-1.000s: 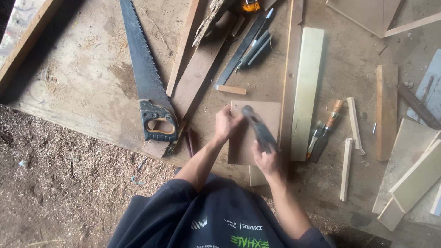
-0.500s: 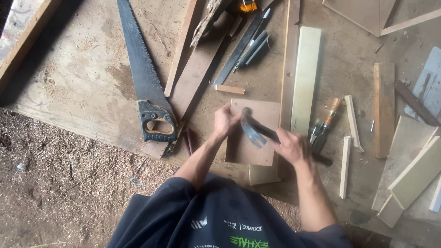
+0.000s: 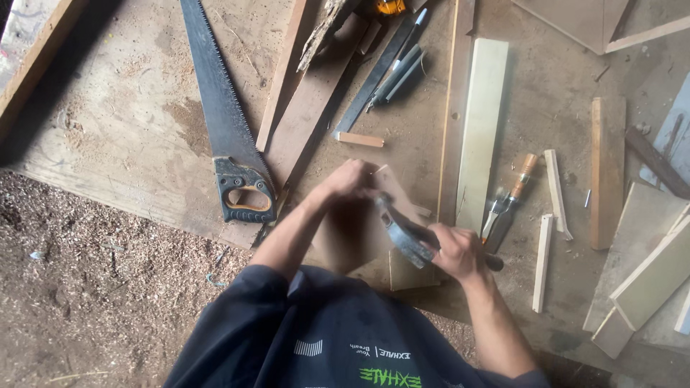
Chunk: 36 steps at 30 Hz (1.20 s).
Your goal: The person hammers nails into a small rectangular wooden board using a claw hammer. They repeatedly position nails and strike them until the board is secured. The person flips the board over at the end to inspect the other side.
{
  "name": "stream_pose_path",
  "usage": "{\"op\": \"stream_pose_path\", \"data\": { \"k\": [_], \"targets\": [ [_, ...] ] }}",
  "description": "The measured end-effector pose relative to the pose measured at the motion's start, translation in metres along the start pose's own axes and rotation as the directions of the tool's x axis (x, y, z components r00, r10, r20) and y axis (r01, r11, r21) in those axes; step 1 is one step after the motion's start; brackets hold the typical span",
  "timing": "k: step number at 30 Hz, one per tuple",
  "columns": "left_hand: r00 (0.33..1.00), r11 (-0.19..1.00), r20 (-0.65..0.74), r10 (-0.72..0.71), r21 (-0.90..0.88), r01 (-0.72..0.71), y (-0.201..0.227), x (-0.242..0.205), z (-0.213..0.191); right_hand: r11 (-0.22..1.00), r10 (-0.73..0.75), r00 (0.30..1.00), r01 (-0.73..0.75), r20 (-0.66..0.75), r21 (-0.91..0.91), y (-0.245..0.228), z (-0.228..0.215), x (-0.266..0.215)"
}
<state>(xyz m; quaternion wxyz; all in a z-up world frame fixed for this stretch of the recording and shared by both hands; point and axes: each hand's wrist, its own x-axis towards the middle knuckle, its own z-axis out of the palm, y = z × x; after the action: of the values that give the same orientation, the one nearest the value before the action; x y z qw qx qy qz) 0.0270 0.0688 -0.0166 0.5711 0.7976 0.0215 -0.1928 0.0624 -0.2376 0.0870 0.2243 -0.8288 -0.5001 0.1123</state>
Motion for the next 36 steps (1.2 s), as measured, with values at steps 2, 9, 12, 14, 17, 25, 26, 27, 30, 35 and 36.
{"op": "stream_pose_path", "data": {
  "k": [2, 9, 12, 14, 17, 25, 26, 27, 30, 35, 36],
  "targets": [
    [0.988, 0.991, 0.113, 0.109, 0.065, -0.117, -0.003, 0.005, -0.010, 0.996, 0.082, 0.995, -0.083, -0.050, -0.013, -0.014, 0.005, -0.017],
    [0.952, 0.984, 0.294, 0.090, -0.173, -0.040, -0.024, 0.013, -0.018, 0.905, 0.415, 0.896, -0.388, -0.160, 0.174, -0.059, 0.023, -0.046],
    [0.940, 0.984, 0.332, 0.075, -0.179, -0.015, -0.026, 0.013, -0.018, 0.882, 0.442, 0.880, -0.391, -0.173, 0.265, -0.066, 0.027, -0.053],
    [0.946, 0.996, 0.317, 0.071, -0.066, -0.052, -0.023, 0.014, -0.022, 0.880, 0.448, 0.876, -0.397, -0.177, 0.260, -0.065, 0.029, -0.055],
    [0.957, 0.989, 0.287, 0.024, 0.131, -0.064, -0.016, 0.010, -0.030, 0.868, 0.468, 0.867, -0.415, -0.169, 0.273, -0.063, 0.035, -0.065],
    [0.912, 0.967, 0.358, -0.200, 0.220, 0.126, -0.008, 0.012, -0.042, 0.697, 0.672, 0.741, -0.634, 0.005, 0.335, -0.057, 0.083, -0.068],
    [0.915, 0.966, 0.355, -0.194, 0.232, 0.115, -0.009, 0.013, -0.045, 0.696, 0.685, 0.727, -0.632, -0.051, 0.341, -0.058, 0.088, -0.060],
    [0.916, 0.964, 0.354, -0.190, 0.243, 0.106, -0.010, 0.013, -0.045, 0.694, 0.696, 0.710, -0.630, -0.105, 0.348, -0.059, 0.090, -0.052],
    [0.895, 0.947, 0.345, -0.282, 0.248, 0.203, -0.011, 0.010, -0.046, 0.840, 0.513, 0.786, -0.376, -0.344, 0.392, -0.059, 0.092, -0.021],
    [0.928, 0.981, 0.335, -0.164, 0.156, 0.118, -0.012, 0.006, -0.044, 0.480, 0.758, 0.652, -0.557, -0.001, 0.678, -0.044, 0.099, 0.017],
    [0.927, 0.986, 0.345, -0.144, 0.133, 0.104, -0.013, 0.006, -0.043, 0.286, 0.813, 0.555, -0.644, 0.176, 0.709, -0.041, 0.104, 0.017]
  ]
}}
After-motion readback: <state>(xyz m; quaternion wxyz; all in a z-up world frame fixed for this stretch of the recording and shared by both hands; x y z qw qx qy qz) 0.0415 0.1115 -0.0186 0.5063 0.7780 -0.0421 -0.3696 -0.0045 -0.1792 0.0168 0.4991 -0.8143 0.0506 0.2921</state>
